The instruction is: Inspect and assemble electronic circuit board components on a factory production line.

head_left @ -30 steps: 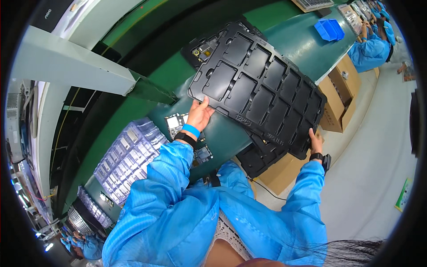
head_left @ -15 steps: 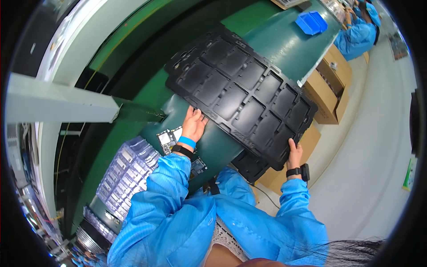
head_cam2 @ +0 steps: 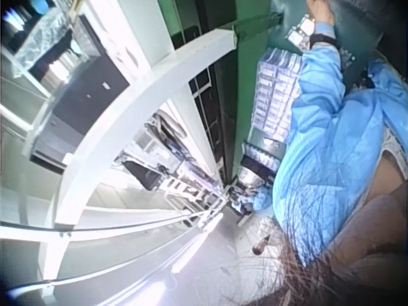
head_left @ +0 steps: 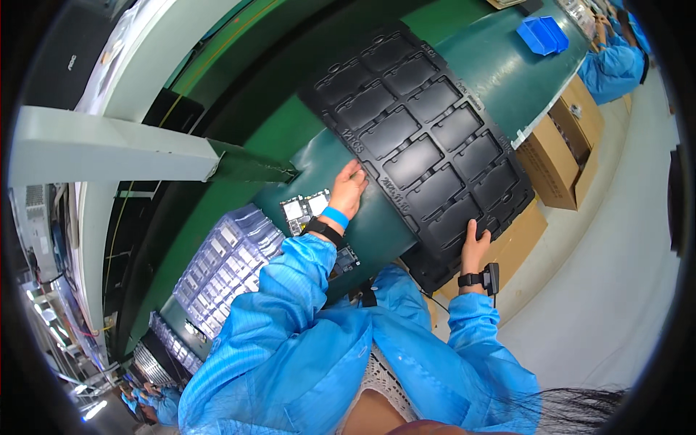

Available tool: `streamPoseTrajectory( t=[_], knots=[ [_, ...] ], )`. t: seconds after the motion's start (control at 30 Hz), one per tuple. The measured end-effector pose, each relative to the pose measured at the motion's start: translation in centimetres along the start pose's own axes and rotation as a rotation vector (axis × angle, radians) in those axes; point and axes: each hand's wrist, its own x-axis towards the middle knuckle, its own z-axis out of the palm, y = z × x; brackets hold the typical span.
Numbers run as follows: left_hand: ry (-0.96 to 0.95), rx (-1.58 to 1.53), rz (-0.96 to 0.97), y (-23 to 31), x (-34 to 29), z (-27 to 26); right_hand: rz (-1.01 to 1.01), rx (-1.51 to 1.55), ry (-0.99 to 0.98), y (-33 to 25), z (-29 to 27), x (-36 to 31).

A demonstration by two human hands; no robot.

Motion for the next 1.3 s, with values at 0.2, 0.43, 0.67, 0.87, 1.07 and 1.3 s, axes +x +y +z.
streamPoseTrajectory(
  t=[0.2, 0.43, 0.67, 0.87, 1.07, 1.3],
  knots=[
    [-0.019, -0.002, -0.046, -0.1, -1.0, 0.1, -0.13, -0.301, -0.114, -5.0, -1.7, -1.1],
    [0.048, -0.02, -0.086, 0.2, -0.8, 0.7, -0.178, -0.08, -0.059, -4.3, -2.3, -1.7],
    [-0.077, -0.193, 0.043, 1.2, -2.5, 2.6, -0.242, 0.302, -0.04, -5.2, -3.4, -3.8],
    [-0.152, -0.265, 0.176, 4.6, -4.3, 2.7, 0.097, -0.093, -0.362, -4.3, -12.4, -1.1],
    [-0.415, -0.241, 0.025, 4.0, -5.8, 3.9, -0.435, 0.329, 0.036, -6.5, -18.1, 9.6],
    [-0.53, -0.295, -0.026, 3.1, -5.7, 4.0, -0.036, 0.941, -0.865, -8.9, -17.2, 10.1]
  ],
)
